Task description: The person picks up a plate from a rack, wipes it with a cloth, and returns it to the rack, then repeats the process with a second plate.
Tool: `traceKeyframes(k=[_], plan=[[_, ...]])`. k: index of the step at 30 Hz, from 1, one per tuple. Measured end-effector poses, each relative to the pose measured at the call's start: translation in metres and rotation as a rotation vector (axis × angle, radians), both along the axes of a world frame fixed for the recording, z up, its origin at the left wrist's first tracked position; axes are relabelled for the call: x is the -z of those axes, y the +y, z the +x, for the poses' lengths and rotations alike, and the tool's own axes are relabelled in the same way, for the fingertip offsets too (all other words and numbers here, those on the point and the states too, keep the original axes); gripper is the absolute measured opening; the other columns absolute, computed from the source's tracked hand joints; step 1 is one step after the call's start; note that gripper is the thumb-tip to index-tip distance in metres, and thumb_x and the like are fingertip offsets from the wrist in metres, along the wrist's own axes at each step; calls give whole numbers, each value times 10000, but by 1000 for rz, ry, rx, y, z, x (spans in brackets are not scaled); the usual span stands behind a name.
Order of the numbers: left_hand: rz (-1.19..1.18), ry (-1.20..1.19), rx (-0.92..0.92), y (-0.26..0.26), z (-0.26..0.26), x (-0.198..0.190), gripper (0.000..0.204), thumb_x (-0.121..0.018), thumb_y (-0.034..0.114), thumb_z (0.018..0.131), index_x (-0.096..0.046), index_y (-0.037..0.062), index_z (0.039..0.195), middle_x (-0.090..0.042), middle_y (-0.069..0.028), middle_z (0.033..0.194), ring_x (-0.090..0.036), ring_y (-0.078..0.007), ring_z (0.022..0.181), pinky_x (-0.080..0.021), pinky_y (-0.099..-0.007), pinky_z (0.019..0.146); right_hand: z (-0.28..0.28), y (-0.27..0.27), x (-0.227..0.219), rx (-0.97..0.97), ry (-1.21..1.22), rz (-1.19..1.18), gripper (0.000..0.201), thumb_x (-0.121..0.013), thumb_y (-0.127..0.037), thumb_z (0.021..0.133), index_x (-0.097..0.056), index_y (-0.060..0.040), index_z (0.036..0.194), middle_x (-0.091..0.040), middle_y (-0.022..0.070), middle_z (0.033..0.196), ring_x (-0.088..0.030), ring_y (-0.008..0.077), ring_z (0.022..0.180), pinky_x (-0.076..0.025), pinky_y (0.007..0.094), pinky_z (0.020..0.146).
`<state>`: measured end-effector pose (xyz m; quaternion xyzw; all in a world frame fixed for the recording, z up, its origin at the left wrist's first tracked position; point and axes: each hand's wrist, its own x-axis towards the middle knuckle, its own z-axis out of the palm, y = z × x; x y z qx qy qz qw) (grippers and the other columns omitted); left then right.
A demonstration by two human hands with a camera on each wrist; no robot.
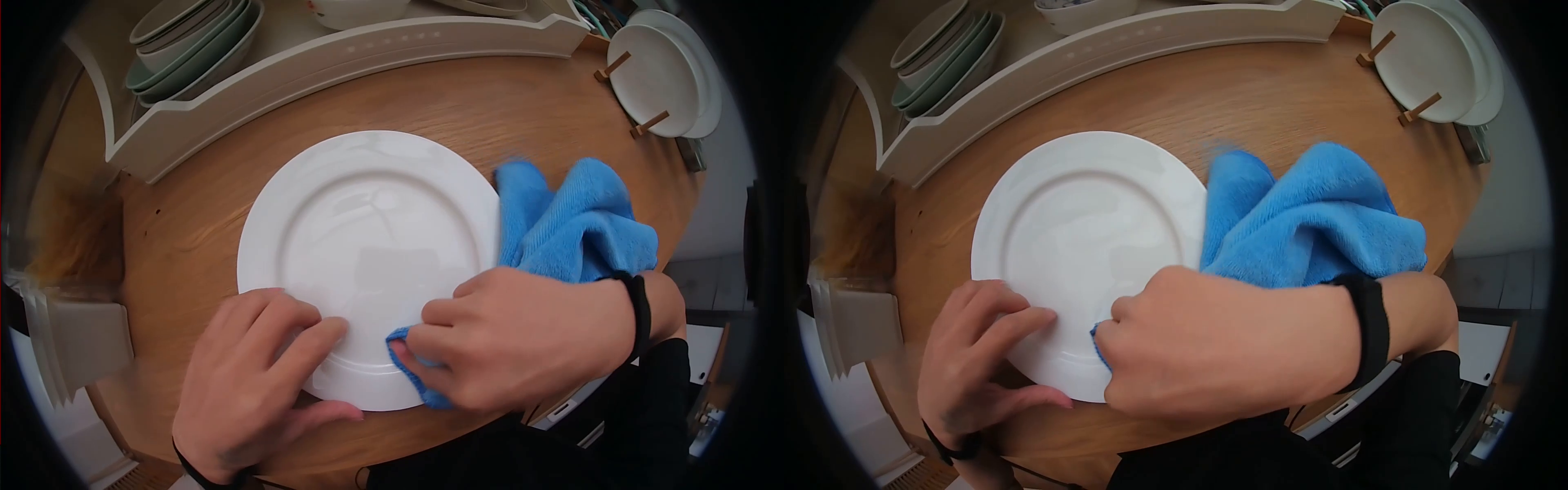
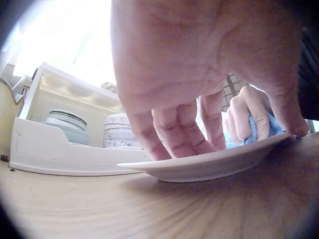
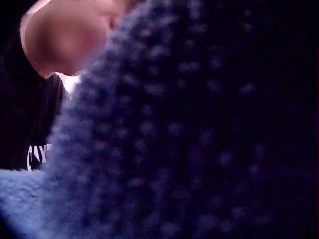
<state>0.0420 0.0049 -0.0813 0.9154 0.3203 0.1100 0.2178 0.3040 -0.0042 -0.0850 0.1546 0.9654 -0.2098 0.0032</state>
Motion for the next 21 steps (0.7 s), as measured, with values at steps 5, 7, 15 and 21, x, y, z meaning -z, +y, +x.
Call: traceKeyframes(k=[5, 7, 15, 21], plan=[[79, -11, -32, -5, 7, 8, 749, -903, 499, 550, -687, 59, 1116, -610, -105, 990, -593, -330, 951, -501, -440, 817, -23, -10, 19, 134, 208, 167, 189, -678, -169, 779, -653, 8, 715, -581, 108, 734, -617, 219, 681, -511, 339, 522], [53, -28, -21, -7, 9, 10, 752, -891, 512, 594, -674, 55, 1151, -608, -115, 1018, -592, -332, 983, -506, -442, 829, -24, -9, 17, 126, 214, 148, 198, -680, -172, 784, -666, 25, 772, -573, 104, 744, -618, 220, 685, -507, 338, 523], [72, -41, -70, -1, -6, -2, 877, -938, 539, 490, -670, 44, 1162, -604, -135, 1057, -582, -357, 1018, -499, -455, 866, -9, 6, -1, 143, 86, 16, 628, -805, -269, 744, -635, -20, 1295, -503, 78, 959, -596, 189, 764, -504, 307, 576], [35, -10, -124, 5, -20, -1, 907, -961, 505, 465, -663, 48, 1190, -601, -149, 1137, -557, -366, 1079, -478, -465, 924, -9, 6, 5, 111, 197, 111, 508, -776, -190, 763, -678, 0, 1224, -563, 94, 1089, -600, 182, 796, -492, 299, 558]])
